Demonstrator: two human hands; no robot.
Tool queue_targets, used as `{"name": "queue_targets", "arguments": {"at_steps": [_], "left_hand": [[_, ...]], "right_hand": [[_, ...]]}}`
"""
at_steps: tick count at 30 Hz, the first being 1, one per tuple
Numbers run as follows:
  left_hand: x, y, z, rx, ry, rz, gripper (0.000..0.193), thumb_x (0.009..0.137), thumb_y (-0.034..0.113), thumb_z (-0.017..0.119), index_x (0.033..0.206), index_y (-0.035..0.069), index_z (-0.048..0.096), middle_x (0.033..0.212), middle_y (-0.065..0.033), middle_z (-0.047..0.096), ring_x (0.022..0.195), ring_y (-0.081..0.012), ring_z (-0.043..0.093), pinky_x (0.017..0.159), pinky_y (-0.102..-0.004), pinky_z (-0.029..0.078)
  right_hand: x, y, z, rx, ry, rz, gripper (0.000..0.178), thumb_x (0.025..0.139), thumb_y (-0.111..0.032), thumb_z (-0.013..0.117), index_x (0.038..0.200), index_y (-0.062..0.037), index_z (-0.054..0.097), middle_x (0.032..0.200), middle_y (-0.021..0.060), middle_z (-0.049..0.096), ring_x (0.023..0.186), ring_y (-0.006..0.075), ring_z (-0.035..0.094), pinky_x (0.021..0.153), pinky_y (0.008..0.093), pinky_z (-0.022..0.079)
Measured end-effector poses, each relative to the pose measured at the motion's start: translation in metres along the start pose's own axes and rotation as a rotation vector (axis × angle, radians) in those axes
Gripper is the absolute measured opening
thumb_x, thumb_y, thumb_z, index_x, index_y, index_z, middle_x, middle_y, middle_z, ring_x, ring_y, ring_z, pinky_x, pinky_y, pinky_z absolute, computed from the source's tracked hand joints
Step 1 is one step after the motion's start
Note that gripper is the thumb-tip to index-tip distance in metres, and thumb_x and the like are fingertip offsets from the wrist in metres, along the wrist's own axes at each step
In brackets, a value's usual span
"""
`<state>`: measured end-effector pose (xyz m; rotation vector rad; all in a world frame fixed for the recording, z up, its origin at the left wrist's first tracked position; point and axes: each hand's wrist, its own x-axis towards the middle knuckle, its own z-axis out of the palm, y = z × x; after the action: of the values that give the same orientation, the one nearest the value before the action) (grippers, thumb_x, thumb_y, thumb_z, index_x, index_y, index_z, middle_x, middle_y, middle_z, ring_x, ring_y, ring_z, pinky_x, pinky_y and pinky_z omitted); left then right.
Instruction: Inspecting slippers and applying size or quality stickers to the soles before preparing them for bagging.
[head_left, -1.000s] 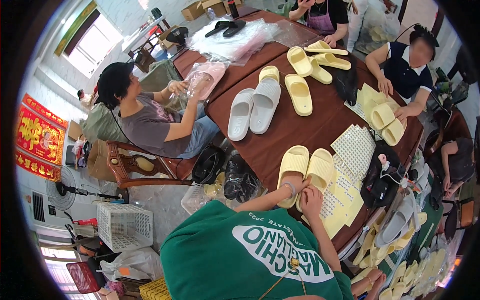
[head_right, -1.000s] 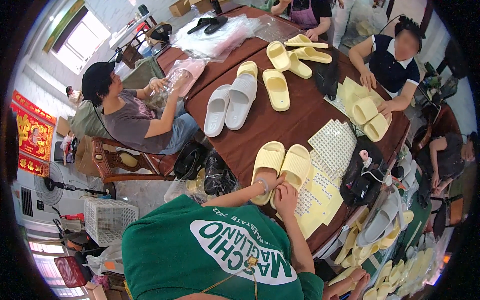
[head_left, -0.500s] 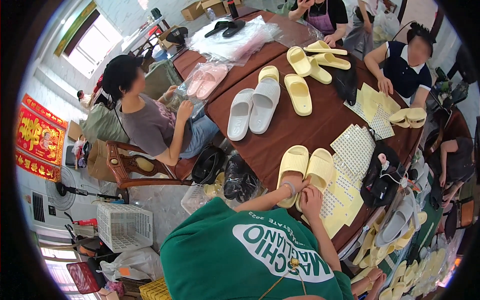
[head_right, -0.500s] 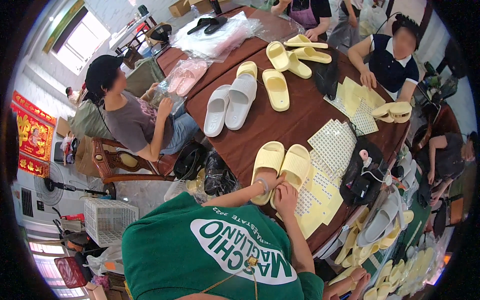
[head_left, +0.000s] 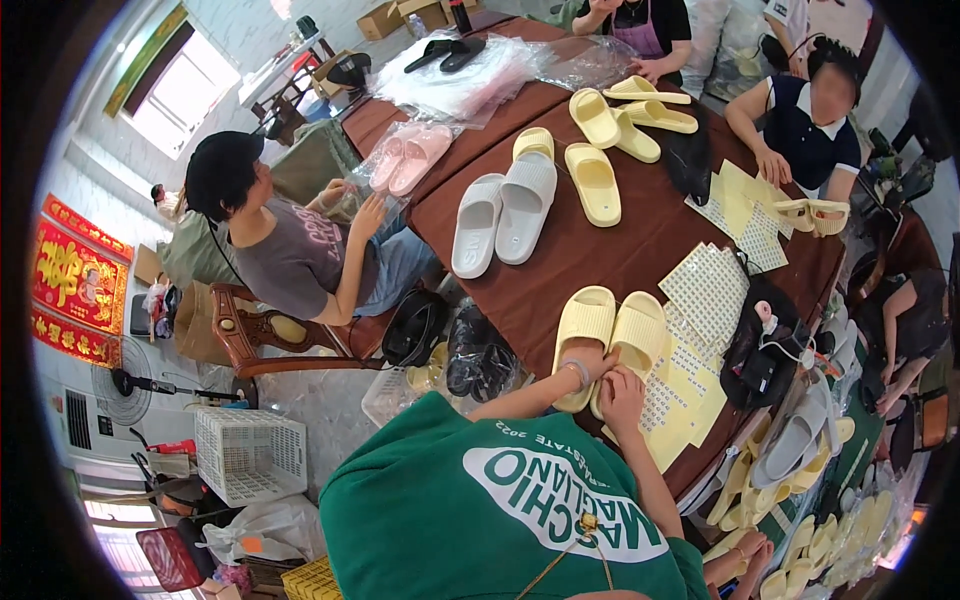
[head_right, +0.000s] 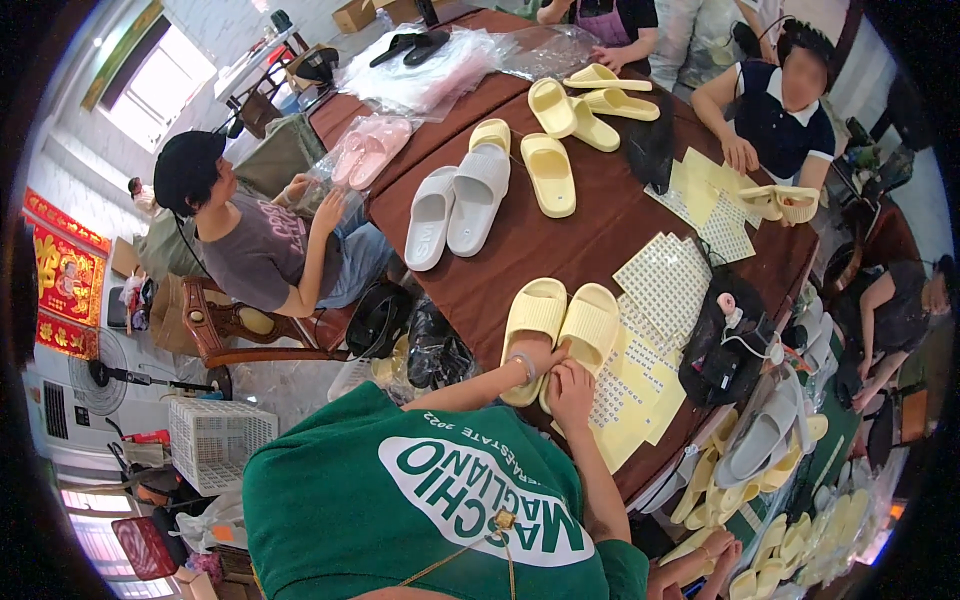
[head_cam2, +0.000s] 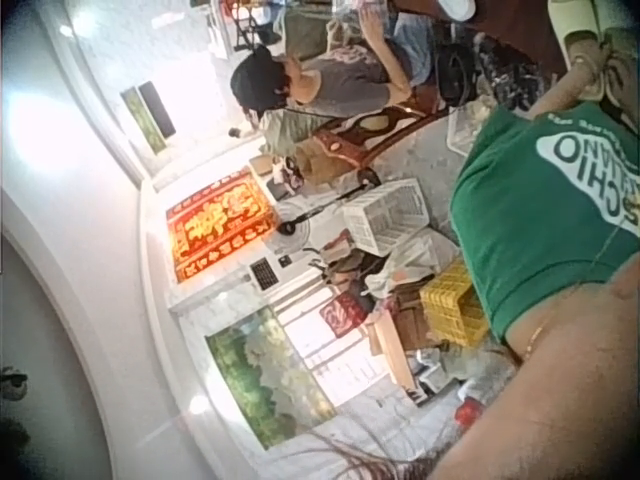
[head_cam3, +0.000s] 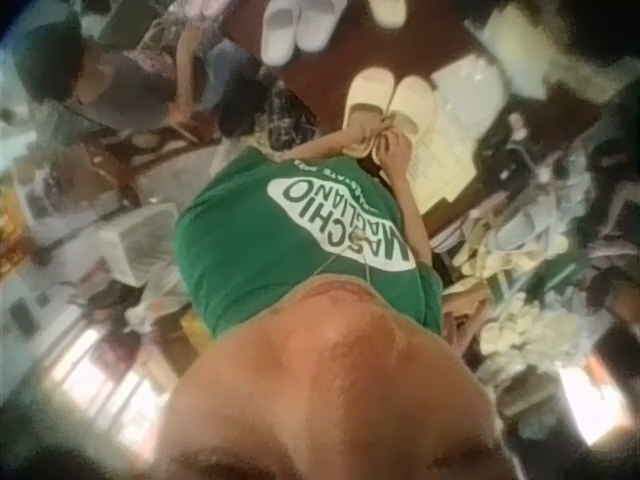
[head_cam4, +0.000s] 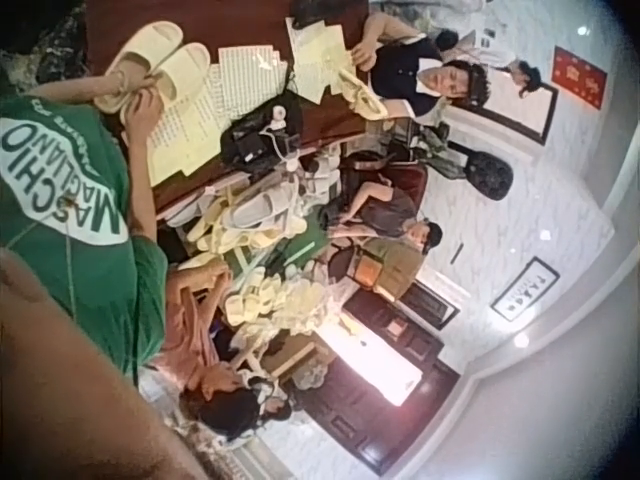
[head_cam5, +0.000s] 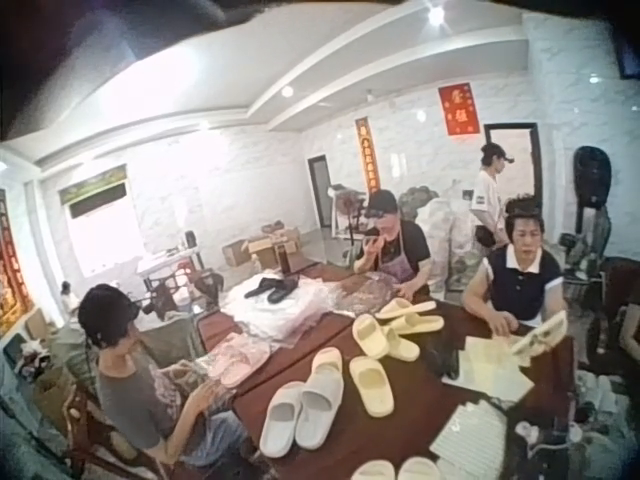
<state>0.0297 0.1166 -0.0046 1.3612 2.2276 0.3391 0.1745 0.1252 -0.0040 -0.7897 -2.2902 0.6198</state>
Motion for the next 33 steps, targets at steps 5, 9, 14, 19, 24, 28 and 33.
{"name": "queue_targets", "arguments": {"at_steps": [5, 9, 14, 19, 24, 28, 33], "left_hand": [[-0.002, 0.007, -0.013, 0.01, -0.111, -0.064, 0.075, 0.09, 0.059, 0.026, 0.079, 0.0, 0.07, 0.074, -0.02, 0.066, 0.068, -0.0337, 0.066, 0.065, -0.0416, 0.052], [-0.004, 0.007, -0.015, 0.03, -0.091, -0.046, 0.074, 0.09, 0.059, 0.026, 0.079, 0.0, 0.07, 0.075, -0.0206, 0.066, 0.069, -0.0337, 0.066, 0.066, -0.0414, 0.052], [-0.009, 0.012, -0.02, 0.04, -0.057, -0.014, 0.074, 0.09, 0.058, 0.026, 0.082, -0.001, 0.069, 0.079, -0.0215, 0.066, 0.073, -0.0342, 0.066, 0.069, -0.0417, 0.052], [-0.005, 0.008, -0.004, 0.017, -0.091, -0.044, 0.073, 0.089, 0.058, 0.027, 0.082, -0.001, 0.069, 0.079, -0.0214, 0.066, 0.074, -0.0346, 0.065, 0.069, -0.0426, 0.051], [0.002, -0.001, 0.005, 0.067, -0.057, -0.029, 0.073, 0.091, 0.058, 0.026, 0.075, 0.0, 0.068, 0.074, -0.0196, 0.065, 0.065, -0.0344, 0.064, 0.062, -0.0429, 0.05], [0.003, 0.001, 0.002, 0.159, 0.011, -0.014, 0.075, 0.088, 0.06, 0.027, 0.075, -0.001, 0.069, 0.071, -0.0194, 0.065, 0.064, -0.0341, 0.064, 0.062, -0.0428, 0.05], [0.006, 0.005, 0.003, 0.15, -0.012, -0.01, 0.076, 0.089, 0.059, 0.026, 0.076, -0.003, 0.068, 0.073, -0.0208, 0.065, 0.067, -0.0357, 0.064, 0.065, -0.0433, 0.05]], "right_hand": [[0.0, 0.002, 0.001, -0.003, -0.008, 0.007, 0.015, 0.078, -0.012, 0.062, 0.092, -0.0079, 0.057, 0.1, 0.0091, 0.057, 0.096, 0.0285, 0.054, 0.085, 0.0392, 0.039], [0.001, 0.0, -0.001, 0.001, -0.009, 0.003, 0.015, 0.079, -0.012, 0.061, 0.093, -0.0079, 0.057, 0.1, 0.0089, 0.056, 0.096, 0.0283, 0.054, 0.085, 0.0389, 0.039], [0.0, -0.003, -0.006, -0.012, -0.002, 0.013, 0.014, 0.079, -0.012, 0.06, 0.093, -0.0091, 0.059, 0.102, 0.0075, 0.057, 0.095, 0.0267, 0.055, 0.085, 0.0385, 0.04], [-0.01, -0.004, -0.026, -0.183, -0.245, -0.068, 0.028, 0.081, -0.017, 0.06, 0.109, -0.0114, 0.058, 0.117, 0.0064, 0.055, 0.108, 0.0264, 0.052, 0.098, 0.0436, 0.034], [-0.024, -0.008, -0.051, -0.329, -0.414, -0.14, 0.045, 0.08, -0.022, 0.062, 0.123, -0.0137, 0.053, 0.131, 0.0045, 0.049, 0.122, 0.0225, 0.045, 0.106, 0.0488, 0.027], [-0.035, -0.008, -0.062, -0.265, -0.45, -0.209, 0.041, 0.078, -0.021, 0.062, 0.117, -0.0122, 0.056, 0.13, 0.0031, 0.05, 0.122, 0.0186, 0.044, 0.105, 0.0473, 0.027], [-0.047, 0.002, -0.058, -0.252, -0.479, -0.17, 0.034, 0.079, -0.016, 0.058, 0.112, -0.011, 0.059, 0.127, 0.0039, 0.052, 0.121, 0.0173, 0.046, 0.106, 0.0457, 0.026]]}}
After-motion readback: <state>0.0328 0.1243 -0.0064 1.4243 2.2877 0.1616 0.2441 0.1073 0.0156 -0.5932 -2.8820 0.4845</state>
